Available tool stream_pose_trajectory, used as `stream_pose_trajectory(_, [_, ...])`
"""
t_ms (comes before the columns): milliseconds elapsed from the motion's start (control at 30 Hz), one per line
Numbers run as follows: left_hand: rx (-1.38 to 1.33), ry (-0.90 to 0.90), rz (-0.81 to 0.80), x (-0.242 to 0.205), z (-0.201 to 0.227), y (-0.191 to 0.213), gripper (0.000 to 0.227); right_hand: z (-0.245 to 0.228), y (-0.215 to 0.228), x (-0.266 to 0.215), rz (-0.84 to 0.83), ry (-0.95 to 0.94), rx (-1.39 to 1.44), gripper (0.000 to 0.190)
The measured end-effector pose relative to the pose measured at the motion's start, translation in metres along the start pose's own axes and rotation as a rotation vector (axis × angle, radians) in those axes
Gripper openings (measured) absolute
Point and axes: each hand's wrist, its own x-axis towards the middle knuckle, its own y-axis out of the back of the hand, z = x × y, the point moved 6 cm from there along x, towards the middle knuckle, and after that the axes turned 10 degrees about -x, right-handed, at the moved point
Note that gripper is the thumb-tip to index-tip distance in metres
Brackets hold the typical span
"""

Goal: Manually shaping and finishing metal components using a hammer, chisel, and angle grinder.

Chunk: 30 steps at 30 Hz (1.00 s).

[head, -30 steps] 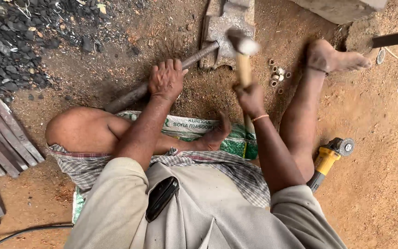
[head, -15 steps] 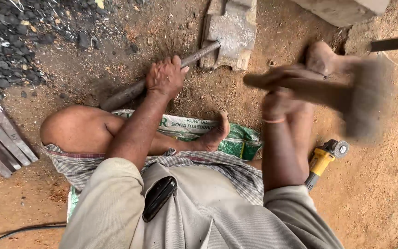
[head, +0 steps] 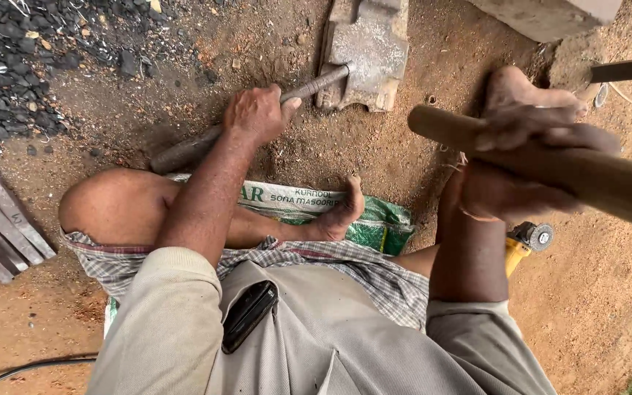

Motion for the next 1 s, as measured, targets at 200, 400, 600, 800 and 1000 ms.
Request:
stream_pose_trajectory(200, [0.091, -0.029, 0.015, -0.001, 0.001, 0.003, 0.059, 0.141, 0.022, -0.139, -0.243, -0.729, -0.663, 0.039])
stream_pose_trajectory(400, [0.15, 0.011, 0.003, -0.007, 0.011, -0.011, 0.055, 0.006, 0.003, -0.036, -0.202, -0.357, -0.545, 0.043])
stream_pose_trajectory(600, [0.212, -0.012, 0.102, -0.008, 0.014, -0.012, 0.057, -0.024, -0.037, 0.006, -0.099, 0.039, -0.365, 0.055])
stream_pose_trajectory(800, [0.19, 0.014, 0.082, -0.01, 0.015, -0.001, 0.058, 0.149, 0.037, -0.164, -0.234, -1.079, -0.699, 0.031])
stream_pose_trajectory(1000, [0.209, -0.011, 0.017, 0.006, 0.006, 0.0, 0.061, 0.015, 0.025, -0.042, -0.152, -0.298, -0.455, 0.047])
